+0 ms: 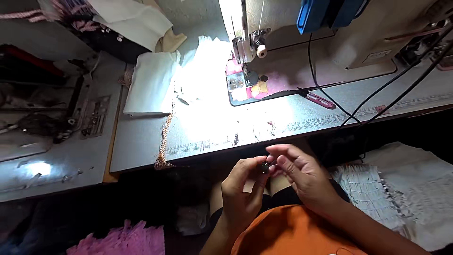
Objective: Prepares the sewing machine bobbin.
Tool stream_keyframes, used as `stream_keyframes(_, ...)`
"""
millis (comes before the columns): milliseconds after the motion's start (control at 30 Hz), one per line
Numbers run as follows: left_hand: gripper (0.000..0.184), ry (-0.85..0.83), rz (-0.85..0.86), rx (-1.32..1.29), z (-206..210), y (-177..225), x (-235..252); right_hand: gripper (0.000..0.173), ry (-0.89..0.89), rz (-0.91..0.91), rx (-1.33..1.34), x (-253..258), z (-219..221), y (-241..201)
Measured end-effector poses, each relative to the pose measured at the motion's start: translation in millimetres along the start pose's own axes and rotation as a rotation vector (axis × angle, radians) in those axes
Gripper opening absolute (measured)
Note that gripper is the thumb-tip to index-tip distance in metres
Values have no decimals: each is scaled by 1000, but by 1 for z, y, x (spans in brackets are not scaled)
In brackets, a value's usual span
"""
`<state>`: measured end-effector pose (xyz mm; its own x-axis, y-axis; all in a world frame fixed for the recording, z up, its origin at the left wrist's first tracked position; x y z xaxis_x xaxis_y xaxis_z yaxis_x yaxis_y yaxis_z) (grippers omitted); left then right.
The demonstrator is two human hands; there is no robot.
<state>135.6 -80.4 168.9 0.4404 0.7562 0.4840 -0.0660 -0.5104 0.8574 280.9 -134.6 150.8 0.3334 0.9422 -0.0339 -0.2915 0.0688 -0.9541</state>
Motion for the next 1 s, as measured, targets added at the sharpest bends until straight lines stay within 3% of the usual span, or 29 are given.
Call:
stream_keyframes(100,22,-119,171,428,2,12,14,22,-42,202,248,6,6,10)
stream_keyframes(200,21,-274,210,583,6,19,24,17,-57,320,305,12,4,12)
stream_keyframes(400,20,-424,203,575,3,15,54,15,-2,492,506,31,0,15)
stream_keyframes(533,21,-407,159,497,-9,-2,76,33,65,644,676,42,3,14)
stream_keyframes(667,28,-334,42,410,-33,-31,108,30,115,565,702,50,-6,2)
stream_keyframes(900,26,-252,-75,590,-62,-92,129,33,142,312,523,60,-28,-4)
stream_keyframes(1000,25,-205,-34,744,-68,-107,129,34,93,256,539,58,-33,-3)
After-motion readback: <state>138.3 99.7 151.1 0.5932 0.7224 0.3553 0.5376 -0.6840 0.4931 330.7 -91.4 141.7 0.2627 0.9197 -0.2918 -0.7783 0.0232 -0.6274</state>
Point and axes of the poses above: each hand's wrist, its own x-axis towards the middle knuckle, its own z-axis out of the palm, y = z × x, the point moved 6 cm from there along x, towards the middle knuckle, and after that the axes turned 4 degrees about y, right-handed, at the moved point
